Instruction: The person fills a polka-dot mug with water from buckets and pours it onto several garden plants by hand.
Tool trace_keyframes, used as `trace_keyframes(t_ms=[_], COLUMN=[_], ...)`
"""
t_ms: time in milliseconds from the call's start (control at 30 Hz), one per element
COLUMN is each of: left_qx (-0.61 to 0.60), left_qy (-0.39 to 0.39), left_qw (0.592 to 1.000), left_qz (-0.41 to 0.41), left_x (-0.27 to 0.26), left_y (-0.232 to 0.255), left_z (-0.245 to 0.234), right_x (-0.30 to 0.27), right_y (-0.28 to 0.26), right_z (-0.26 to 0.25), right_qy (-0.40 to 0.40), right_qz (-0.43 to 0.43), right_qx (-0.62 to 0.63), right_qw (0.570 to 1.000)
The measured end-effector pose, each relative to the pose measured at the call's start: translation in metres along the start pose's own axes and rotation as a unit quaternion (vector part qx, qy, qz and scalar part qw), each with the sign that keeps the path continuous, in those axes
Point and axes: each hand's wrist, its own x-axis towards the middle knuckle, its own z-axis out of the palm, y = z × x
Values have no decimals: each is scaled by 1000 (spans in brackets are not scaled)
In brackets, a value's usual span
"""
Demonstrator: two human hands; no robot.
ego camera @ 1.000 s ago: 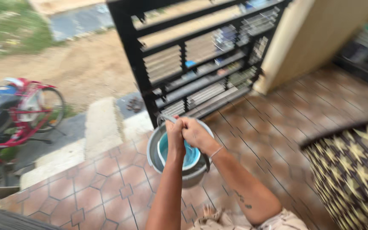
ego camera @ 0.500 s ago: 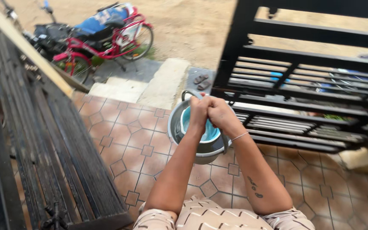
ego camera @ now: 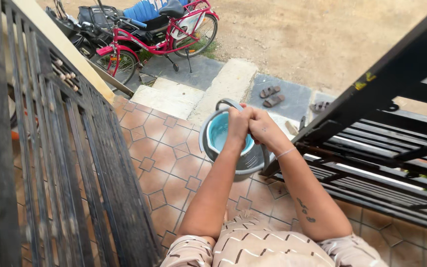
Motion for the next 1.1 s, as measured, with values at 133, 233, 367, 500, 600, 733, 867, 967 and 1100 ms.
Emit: trace_keyframes(t_ms=[133, 233, 367, 500, 600, 733, 867, 967, 1100], left_qx=[1, -17, -12, 28, 24, 6, 5, -5, -1], left_qy=[5, 6, 12, 8, 34, 44, 29, 12, -13], left_qw=[1000, 999, 998, 997, 999, 999, 999, 1000, 1000], left_qz=[13, 42, 64, 69, 10, 17, 18, 14, -1], left_x=[60, 104, 174, 242, 284, 341, 387, 422, 468], left_y=[32, 47, 57, 68, 80, 92, 95, 97, 95], left_z=[-12, -24, -35, -35, -29, -24, -16, 0, 14], right_x=[59, 107, 179, 253, 303, 355, 395, 420, 457], right_y=[-24, -41, -55, -64, -74, -92, -108, -121, -130], right_z=[4, 5, 1, -7, -14, -24, -39, -55, -71], right_qy=[-15, -35, -51, -68, -81, -89, -78, -68, -26], right_qz=[-31, -63, -90, -87, -56, -41, -39, -24, -31], right_qx=[1, 20, 7, 39, 41, 47, -4, 2, -4], right_qw=[999, 997, 995, 993, 994, 994, 996, 997, 999])
